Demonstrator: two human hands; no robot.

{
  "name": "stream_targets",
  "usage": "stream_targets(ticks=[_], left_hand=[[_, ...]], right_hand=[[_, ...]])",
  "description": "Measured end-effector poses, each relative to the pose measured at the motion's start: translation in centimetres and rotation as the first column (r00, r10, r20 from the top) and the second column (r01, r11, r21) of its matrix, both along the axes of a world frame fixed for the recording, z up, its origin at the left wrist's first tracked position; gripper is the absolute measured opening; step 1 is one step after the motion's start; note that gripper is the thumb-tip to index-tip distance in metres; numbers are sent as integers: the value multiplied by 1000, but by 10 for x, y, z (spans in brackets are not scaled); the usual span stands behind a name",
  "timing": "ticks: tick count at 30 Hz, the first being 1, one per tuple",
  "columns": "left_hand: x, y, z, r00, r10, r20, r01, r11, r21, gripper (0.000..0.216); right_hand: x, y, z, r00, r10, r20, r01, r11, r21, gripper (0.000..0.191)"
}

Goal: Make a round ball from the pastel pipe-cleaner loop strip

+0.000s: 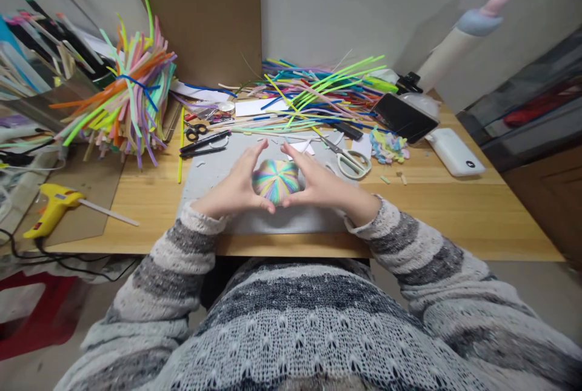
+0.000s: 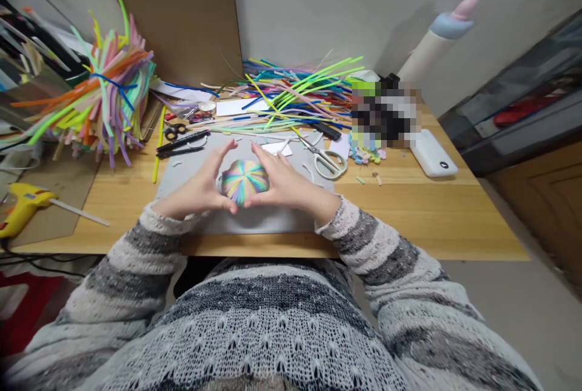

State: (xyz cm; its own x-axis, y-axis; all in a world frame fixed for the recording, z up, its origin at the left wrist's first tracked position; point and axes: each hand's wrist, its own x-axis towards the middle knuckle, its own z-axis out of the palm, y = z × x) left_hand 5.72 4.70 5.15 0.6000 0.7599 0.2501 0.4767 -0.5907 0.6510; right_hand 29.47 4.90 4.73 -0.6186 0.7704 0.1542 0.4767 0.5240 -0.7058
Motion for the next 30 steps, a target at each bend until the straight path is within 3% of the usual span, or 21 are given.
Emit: stream_targets(ticks=[6,11,16,23,30], left_hand=[[6,15,-14,993,-109,47,113,990,-88,119],[9,11,-17,991,-90,98,100,989,-110,116],[8,11,-20,991,-97,89,105,990,-90,115],[11,4,-22,996,-24,82,33,994,-109,115],[18,-1,-26,994,32,108,-26,998,-53,90]], right_hand=[[-17,0,-23,1000,-5,-17,5,1000,10,133],[-13,1,-33,997,5,-77,-3,1000,27,120],[-15,-2,-32,997,3,-84,-2,1000,5,107],[-22,-8,-28,990,-74,-123,66,995,-70,107],[-23,-5,-57,994,-81,-70,85,995,56,102]])
